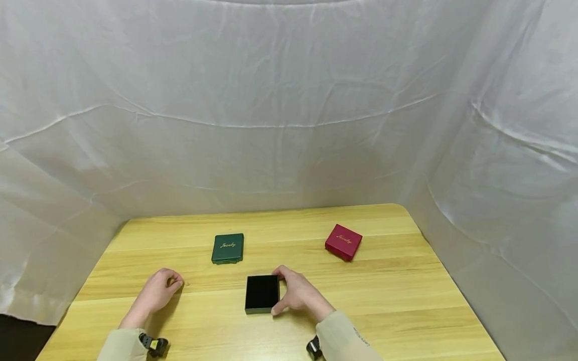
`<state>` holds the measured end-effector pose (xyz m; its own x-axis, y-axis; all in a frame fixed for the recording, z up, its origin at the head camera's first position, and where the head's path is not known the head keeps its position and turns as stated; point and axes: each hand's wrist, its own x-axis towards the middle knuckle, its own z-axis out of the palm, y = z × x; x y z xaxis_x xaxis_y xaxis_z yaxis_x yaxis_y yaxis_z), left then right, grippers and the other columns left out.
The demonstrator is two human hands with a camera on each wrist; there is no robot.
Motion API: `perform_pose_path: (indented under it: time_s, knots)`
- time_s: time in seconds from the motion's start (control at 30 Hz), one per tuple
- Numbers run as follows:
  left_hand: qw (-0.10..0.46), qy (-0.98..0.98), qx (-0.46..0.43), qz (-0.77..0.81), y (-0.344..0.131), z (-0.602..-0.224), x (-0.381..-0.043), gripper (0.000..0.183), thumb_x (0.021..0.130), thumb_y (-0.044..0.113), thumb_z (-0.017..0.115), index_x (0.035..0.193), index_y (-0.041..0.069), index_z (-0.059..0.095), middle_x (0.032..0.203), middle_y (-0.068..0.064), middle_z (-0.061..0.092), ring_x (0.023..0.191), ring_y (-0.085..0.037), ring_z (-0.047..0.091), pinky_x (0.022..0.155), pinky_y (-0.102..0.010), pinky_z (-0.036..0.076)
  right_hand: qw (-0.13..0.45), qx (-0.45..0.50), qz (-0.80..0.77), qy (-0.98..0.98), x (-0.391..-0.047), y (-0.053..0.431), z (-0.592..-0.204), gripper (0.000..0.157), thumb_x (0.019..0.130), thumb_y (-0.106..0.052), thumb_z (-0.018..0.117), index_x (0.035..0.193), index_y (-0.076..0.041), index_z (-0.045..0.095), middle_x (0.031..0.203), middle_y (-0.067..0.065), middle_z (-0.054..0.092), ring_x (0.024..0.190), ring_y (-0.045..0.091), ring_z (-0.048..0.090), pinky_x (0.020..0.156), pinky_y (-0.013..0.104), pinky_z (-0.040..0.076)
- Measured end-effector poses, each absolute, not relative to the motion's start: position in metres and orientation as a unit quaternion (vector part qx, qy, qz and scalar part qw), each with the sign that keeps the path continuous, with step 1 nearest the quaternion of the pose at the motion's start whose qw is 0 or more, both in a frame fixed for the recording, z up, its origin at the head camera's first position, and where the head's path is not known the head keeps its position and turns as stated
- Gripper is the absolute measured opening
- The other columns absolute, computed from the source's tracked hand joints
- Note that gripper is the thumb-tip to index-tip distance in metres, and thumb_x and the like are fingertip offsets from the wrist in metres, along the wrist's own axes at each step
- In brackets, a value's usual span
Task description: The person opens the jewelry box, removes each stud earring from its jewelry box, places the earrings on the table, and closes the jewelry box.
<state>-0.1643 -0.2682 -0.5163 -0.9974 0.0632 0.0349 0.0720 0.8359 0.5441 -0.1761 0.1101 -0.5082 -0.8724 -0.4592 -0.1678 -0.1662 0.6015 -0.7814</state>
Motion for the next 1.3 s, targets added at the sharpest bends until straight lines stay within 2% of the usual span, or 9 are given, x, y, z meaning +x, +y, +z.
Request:
perform_pose_path:
  time_s: [0.33,0.47,0.63,0.77,0.87,0.93,1.1,1.3]
  knots:
    - [-0.006,-0.954,-0.030,-0.297,-0.267,-0.514,-0.163,0.004,0.093,0.005,0.065,0.089,0.004,0.067,0.099,-0.013,0.061,0.091,-0.029,0.058,0.080,-0.050,0.047,0.172,-0.192,-0.401,0.879,-0.173,0.114,-0.511,0.091,0.062,-0.021,0.094,0.140,-0.009,0.048,0.134,0.017,0.055,0.125,0.037,0.048,0.105,0.056,0.035]
    - [-0.016,-0.951,-0.036,-0.307,-0.268,-0.512,-0.166,0.005,0.093,0.007,0.065,0.089,0.003,0.066,0.091,-0.007,0.060,0.082,-0.022,0.055,0.074,-0.043,0.047,0.168,-0.195,-0.398,0.881,-0.173,0.117,-0.511,0.098,0.063,-0.026,0.094,0.145,-0.008,0.044,0.136,0.019,0.053,0.127,0.038,0.047,0.106,0.057,0.033]
    - [-0.025,-0.945,-0.041,-0.325,-0.270,-0.506,-0.171,0.006,0.094,0.005,0.063,0.094,0.000,0.065,0.087,-0.005,0.060,0.075,-0.019,0.053,0.066,-0.036,0.046,0.160,-0.210,-0.396,0.879,-0.173,0.118,-0.511,0.097,0.063,-0.027,0.094,0.144,-0.005,0.044,0.137,0.019,0.053,0.127,0.037,0.047,0.106,0.056,0.033]
    - [-0.029,-0.939,-0.040,-0.340,-0.272,-0.496,-0.175,0.016,0.099,0.007,0.056,0.107,-0.004,0.064,0.100,-0.013,0.064,0.091,-0.032,0.062,0.077,-0.045,0.052,0.153,-0.214,-0.393,0.881,-0.173,0.117,-0.512,0.094,0.064,-0.024,0.093,0.142,-0.004,0.046,0.137,0.018,0.053,0.127,0.035,0.048,0.106,0.054,0.034]
    - [-0.024,-0.935,-0.042,-0.352,-0.270,-0.490,-0.180,0.027,0.103,0.013,0.050,0.119,-0.006,0.060,0.114,-0.020,0.063,0.108,-0.040,0.058,0.088,-0.053,0.049,0.155,-0.208,-0.392,0.883,-0.173,0.116,-0.512,0.091,0.065,-0.023,0.093,0.142,-0.006,0.047,0.137,0.017,0.054,0.126,0.034,0.048,0.106,0.054,0.034]
    - [-0.016,-0.934,-0.043,-0.355,-0.267,-0.487,-0.186,0.034,0.104,0.018,0.048,0.126,-0.007,0.056,0.120,-0.022,0.060,0.112,-0.041,0.056,0.093,-0.055,0.046,0.159,-0.204,-0.393,0.882,-0.173,0.117,-0.511,0.090,0.065,-0.023,0.093,0.141,-0.006,0.048,0.136,0.017,0.054,0.126,0.034,0.048,0.106,0.054,0.034]
    - [-0.010,-0.932,-0.059,-0.357,-0.253,-0.483,-0.204,0.052,0.103,0.031,0.053,0.139,-0.005,0.046,0.131,-0.027,0.053,0.118,-0.044,0.051,0.096,-0.058,0.042,0.162,-0.202,-0.394,0.882,-0.173,0.117,-0.511,0.088,0.065,-0.021,0.093,0.139,-0.006,0.049,0.135,0.016,0.055,0.125,0.035,0.048,0.106,0.054,0.035]
    - [-0.032,-0.930,-0.088,-0.356,-0.235,-0.482,-0.225,0.067,0.096,0.025,0.066,0.149,-0.002,0.035,0.142,-0.030,0.042,0.126,-0.048,0.043,0.100,-0.061,0.038,0.165,-0.200,-0.393,0.882,-0.173,0.116,-0.513,0.089,0.064,-0.021,0.093,0.140,-0.006,0.049,0.136,0.016,0.054,0.126,0.035,0.048,0.105,0.054,0.035]
